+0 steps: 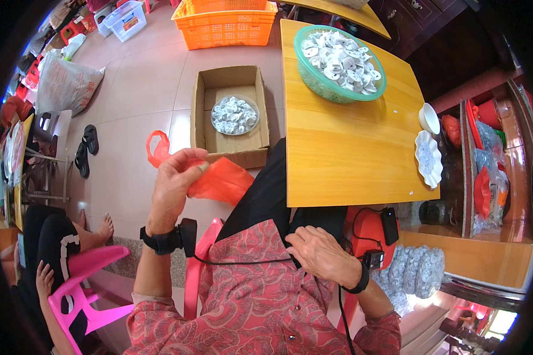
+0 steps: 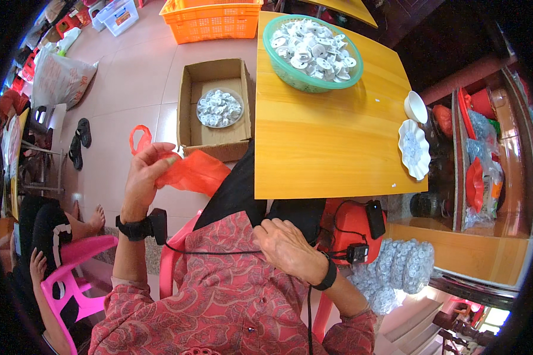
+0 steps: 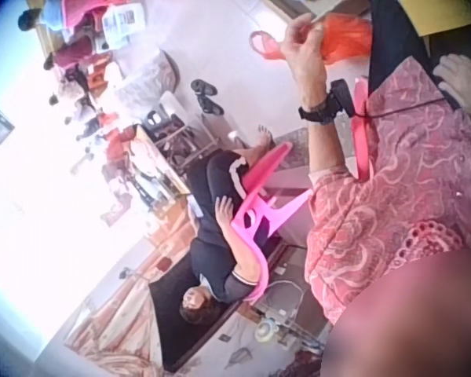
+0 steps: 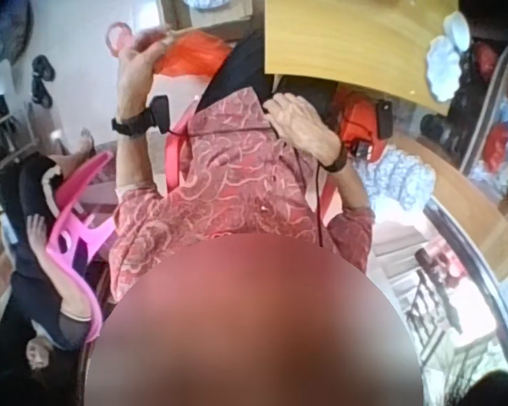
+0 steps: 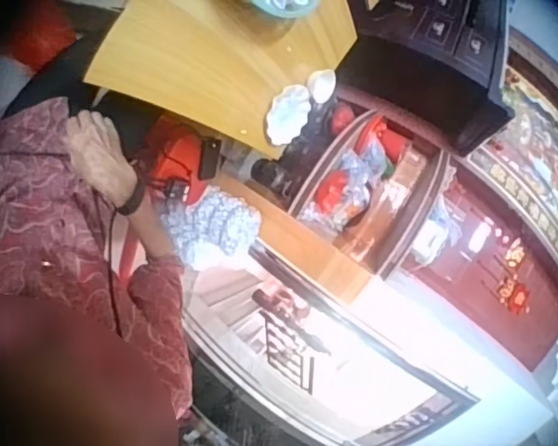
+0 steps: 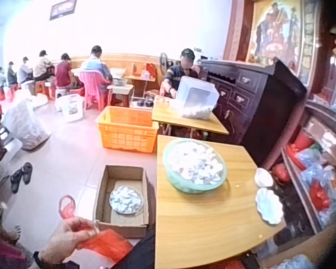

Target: The recorder is seen assembling or inspecting small white plastic components and placing them into a plastic bag.

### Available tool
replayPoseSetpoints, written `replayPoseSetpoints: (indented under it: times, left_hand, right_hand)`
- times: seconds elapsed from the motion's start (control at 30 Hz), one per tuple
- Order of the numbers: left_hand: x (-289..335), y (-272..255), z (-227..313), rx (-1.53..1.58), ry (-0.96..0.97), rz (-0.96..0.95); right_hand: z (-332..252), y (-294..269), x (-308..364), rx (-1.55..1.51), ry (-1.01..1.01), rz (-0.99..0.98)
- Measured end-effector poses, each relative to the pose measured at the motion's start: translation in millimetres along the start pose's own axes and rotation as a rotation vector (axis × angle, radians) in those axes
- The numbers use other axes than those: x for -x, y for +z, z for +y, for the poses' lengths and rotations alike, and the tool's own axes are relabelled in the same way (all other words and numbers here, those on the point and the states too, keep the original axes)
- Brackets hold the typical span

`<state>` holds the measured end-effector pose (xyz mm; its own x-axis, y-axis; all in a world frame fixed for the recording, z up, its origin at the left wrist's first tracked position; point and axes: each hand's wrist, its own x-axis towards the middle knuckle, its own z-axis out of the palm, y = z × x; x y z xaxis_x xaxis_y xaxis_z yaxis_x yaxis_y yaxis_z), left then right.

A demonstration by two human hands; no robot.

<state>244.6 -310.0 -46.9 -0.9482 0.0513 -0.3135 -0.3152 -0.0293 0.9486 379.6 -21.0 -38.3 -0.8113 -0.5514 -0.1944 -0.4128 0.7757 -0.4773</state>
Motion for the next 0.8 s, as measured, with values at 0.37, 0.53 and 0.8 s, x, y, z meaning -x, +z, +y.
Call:
replayPoseSetpoints:
  times: [0.37, 0.53, 0.8]
  left_hand:
    - [63, 59, 14, -0.219, 0.213, -0.648]
    - [71, 67, -1, -0.267, 0.383, -0.831]
    - [81, 76, -21, -0.244, 0.324, -1.092]
  right_hand:
    - [-28, -60, -41, -0.288, -0.161, 0.553]
    - [-32, -56, -70, -0.349, -0.316, 0.584]
    - [-27, -22, -122, -0.496, -0.377, 0.203]
